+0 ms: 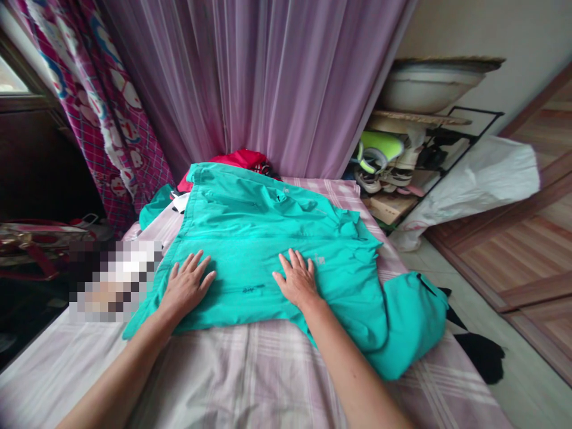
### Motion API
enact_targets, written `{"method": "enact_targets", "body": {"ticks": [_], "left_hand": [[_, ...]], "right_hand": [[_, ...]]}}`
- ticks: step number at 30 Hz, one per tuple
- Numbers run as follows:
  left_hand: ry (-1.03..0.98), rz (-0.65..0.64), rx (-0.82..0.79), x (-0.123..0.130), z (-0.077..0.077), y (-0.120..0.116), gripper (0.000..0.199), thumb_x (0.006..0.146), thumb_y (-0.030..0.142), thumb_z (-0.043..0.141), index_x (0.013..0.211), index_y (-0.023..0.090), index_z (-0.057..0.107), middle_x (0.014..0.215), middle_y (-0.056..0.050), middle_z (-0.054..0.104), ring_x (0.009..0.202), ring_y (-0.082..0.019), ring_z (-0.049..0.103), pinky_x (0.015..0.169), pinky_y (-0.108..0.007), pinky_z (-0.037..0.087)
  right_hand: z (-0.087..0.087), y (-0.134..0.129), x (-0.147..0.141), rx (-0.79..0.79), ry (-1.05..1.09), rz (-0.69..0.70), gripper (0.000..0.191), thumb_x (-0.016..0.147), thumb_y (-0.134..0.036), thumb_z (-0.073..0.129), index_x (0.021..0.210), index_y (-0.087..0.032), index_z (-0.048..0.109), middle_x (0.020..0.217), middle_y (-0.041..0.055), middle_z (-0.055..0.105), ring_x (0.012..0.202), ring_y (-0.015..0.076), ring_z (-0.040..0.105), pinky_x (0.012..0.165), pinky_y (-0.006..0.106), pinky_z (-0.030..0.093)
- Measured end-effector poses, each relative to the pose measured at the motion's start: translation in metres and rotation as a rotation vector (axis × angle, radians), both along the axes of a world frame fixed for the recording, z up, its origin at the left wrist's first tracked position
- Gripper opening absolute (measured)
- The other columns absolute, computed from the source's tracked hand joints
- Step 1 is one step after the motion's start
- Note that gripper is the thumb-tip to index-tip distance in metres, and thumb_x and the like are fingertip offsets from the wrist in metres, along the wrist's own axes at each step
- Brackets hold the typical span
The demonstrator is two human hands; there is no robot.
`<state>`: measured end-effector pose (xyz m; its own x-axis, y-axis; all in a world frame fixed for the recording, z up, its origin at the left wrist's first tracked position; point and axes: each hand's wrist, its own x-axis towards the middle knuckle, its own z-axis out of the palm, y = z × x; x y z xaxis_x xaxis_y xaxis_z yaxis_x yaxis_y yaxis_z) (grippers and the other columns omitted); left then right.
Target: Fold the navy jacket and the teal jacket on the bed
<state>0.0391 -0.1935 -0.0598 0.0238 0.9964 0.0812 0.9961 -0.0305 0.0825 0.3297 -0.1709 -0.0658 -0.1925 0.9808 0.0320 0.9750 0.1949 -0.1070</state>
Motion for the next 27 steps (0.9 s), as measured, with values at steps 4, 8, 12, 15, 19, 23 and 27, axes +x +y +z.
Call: {"method": "enact_targets", "body": {"ticks": [4,8,12,15,19,23,27], "left_hand": [[-0.059,-0.247,-0.002,0.022,-0.008,-0.013,0.061,0.098,0.058,0.037,0.152,0.03,0.041,0.162,-0.007,0.037,0.15,-0.03,0.03,0.122,-0.056,0.018],[-0.055,-0.297,-0.074,0.026,-0.011,-0.015,0.07,0.095,0.065,0.039,0.155,0.031,0.035,0.163,-0.008,0.033,0.151,-0.032,0.026,0.121,-0.061,0.016],[-0.022,-0.26,-0.072,0.023,-0.009,-0.014,0.07,0.094,0.066,0.04,0.155,0.031,0.034,0.163,-0.008,0.032,0.151,-0.033,0.026,0.12,-0.063,0.019],[-0.001,-0.233,-0.033,0.033,-0.007,-0.015,0.064,0.097,0.061,0.039,0.153,0.031,0.039,0.162,-0.008,0.037,0.15,-0.033,0.03,0.119,-0.064,0.022],[-0.026,-0.299,0.005,0.062,-0.003,-0.006,0.055,0.1,0.052,0.034,0.151,0.033,0.042,0.16,-0.005,0.04,0.148,-0.029,0.034,0.12,-0.063,0.024],[-0.033,-0.278,-0.045,0.076,0.001,0.019,0.054,0.102,0.049,0.031,0.152,0.031,0.041,0.161,-0.005,0.037,0.149,-0.028,0.032,0.12,-0.063,0.023],[-0.009,-0.152,-0.057,0.055,0.001,0.044,0.058,0.101,0.051,0.031,0.154,0.029,0.038,0.163,-0.006,0.032,0.151,-0.029,0.027,0.121,-0.06,0.022]], "right_hand": [[0.004,-0.022,-0.012,0.013,0.055,0.27,0.068,0.097,-0.06,0.041,0.157,-0.029,0.034,0.166,0.0097,0.025,0.152,0.0292,0.022,0.121,0.055,0.015],[0.001,-0.035,-0.015,-0.066,0.056,0.37,0.08,0.092,-0.07,0.045,0.157,-0.026,0.033,0.166,0.012,0.023,0.152,0.0308,0.02,0.121,0.057,0.012],[-0.001,-0.034,-0.014,-0.077,0.075,0.363,0.085,0.09,-0.071,0.047,0.158,-0.023,0.031,0.166,0.0132,0.023,0.153,0.0311,0.019,0.121,0.058,0.011],[-0.001,-0.032,-0.014,-0.066,0.088,0.363,0.087,0.089,-0.072,0.049,0.158,-0.022,0.031,0.165,0.0143,0.025,0.153,0.0316,0.019,0.122,0.058,0.011],[-0.003,-0.032,-0.015,-0.072,0.068,0.36,0.089,0.089,-0.072,0.049,0.158,-0.02,0.03,0.166,0.0135,0.023,0.153,0.0313,0.019,0.122,0.058,0.012],[-0.004,-0.032,-0.015,-0.062,0.065,0.359,0.089,0.089,-0.072,0.048,0.159,-0.02,0.029,0.166,0.0131,0.023,0.153,0.0311,0.019,0.122,0.058,0.013],[-0.002,-0.031,-0.014,-0.086,0.074,0.352,0.089,0.088,-0.074,0.046,0.158,-0.022,0.03,0.166,0.0125,0.022,0.153,0.0306,0.018,0.122,0.059,0.012]]}}
